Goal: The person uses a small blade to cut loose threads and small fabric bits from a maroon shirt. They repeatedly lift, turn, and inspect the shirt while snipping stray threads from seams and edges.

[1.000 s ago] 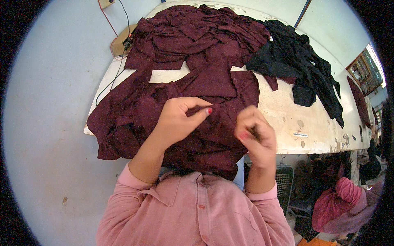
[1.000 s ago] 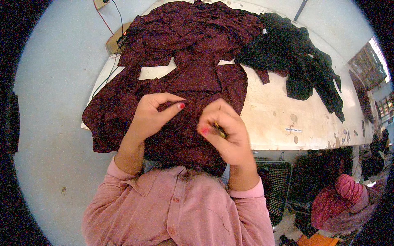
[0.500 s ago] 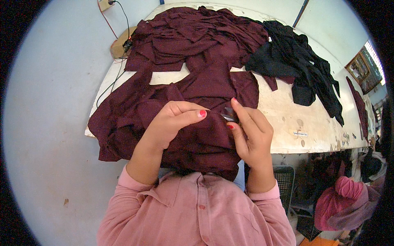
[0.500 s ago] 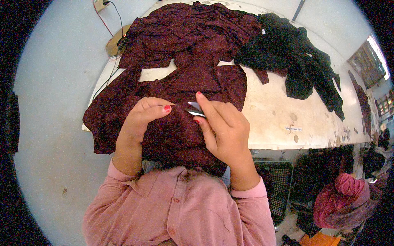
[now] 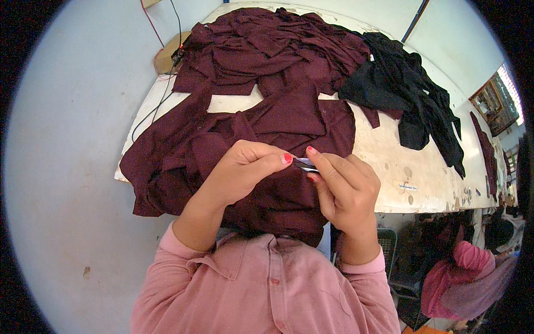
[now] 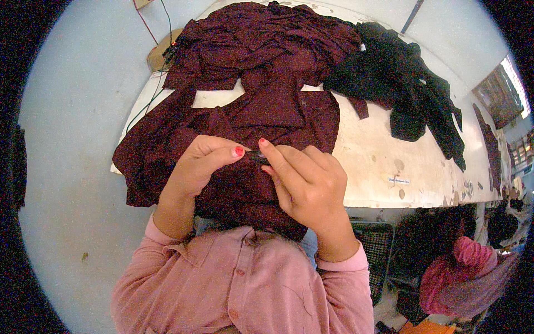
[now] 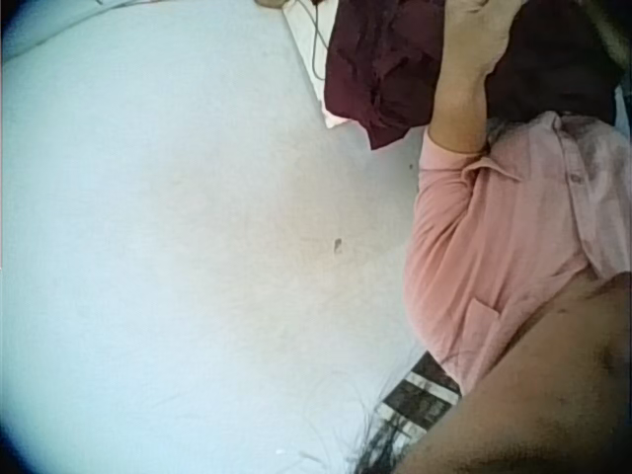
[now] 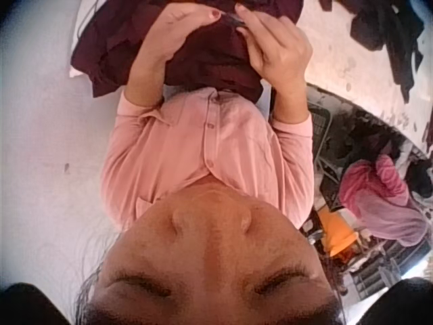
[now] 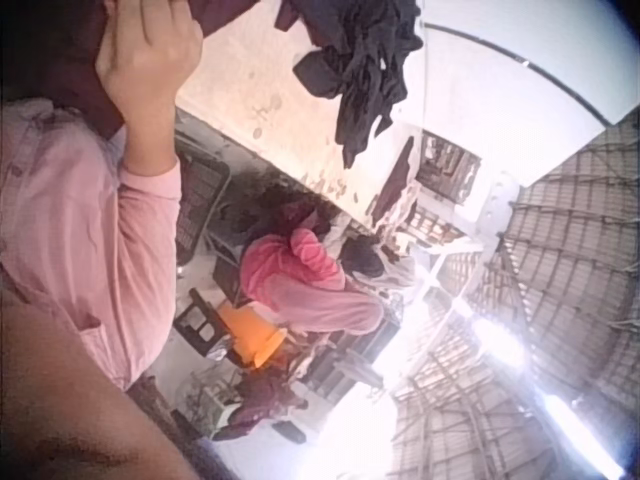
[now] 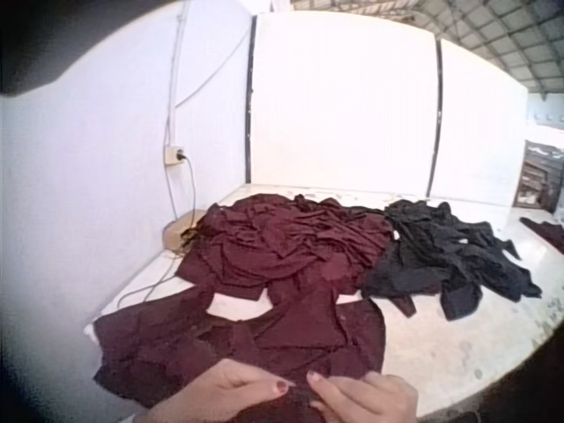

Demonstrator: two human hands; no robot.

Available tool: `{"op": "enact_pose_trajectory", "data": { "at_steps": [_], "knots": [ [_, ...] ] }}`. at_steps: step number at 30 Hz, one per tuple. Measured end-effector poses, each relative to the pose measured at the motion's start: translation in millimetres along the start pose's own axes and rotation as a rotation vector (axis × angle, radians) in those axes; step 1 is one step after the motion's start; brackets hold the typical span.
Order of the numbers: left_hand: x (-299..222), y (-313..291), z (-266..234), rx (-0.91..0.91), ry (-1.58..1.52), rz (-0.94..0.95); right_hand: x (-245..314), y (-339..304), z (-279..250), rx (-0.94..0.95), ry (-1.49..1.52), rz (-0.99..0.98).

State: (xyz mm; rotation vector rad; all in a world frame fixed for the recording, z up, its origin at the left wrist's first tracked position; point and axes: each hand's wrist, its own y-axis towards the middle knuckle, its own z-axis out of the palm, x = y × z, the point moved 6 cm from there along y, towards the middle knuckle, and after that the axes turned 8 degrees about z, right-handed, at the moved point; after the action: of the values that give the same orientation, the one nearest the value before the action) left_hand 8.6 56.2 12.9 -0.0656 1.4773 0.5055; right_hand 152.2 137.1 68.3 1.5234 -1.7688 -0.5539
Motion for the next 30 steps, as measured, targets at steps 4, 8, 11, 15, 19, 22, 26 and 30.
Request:
{"op": "enact_pose_trajectory", "data": {
  "at_steps": [4,8,11,15,19,22,26,30],
  "knots": [
    [1.1,-0.1,-0.1,0.005,-0.011,-0.037,-1.4,-0.3,1.9,0.007,0.009,-0.009],
    [1.6,0.2,2.7,0.031,-0.083,-0.053,-2.8,-0.3,2.6,-0.003,0.039,-0.009],
    [3.3,0.2,1.9,0.028,-0.081,-0.063,-2.7,-0.1,2.5,-0.001,0.036,-0.009],
    [4.9,1.8,1.5,0.037,-0.141,-0.072,-0.6,-1.2,3.1,-0.021,-0.017,-0.029],
    [6.6,2.2,1.9,0.031,-0.194,-0.058,2.1,-2.6,2.7,-0.058,-0.081,-0.064],
    [11.4,2.4,-0.1,0.023,-0.209,-0.087,0.8,-4.4,4.6,-0.110,-0.133,-0.103],
    [12.7,2.6,-0.9,0.010,-0.199,-0.093,3.1,-4.3,4.4,-0.089,-0.138,-0.094],
    [12.8,4.2,0.1,0.025,-0.218,-0.089,3.0,-5.9,4.8,-0.089,-0.145,-0.111]
  ]
}}
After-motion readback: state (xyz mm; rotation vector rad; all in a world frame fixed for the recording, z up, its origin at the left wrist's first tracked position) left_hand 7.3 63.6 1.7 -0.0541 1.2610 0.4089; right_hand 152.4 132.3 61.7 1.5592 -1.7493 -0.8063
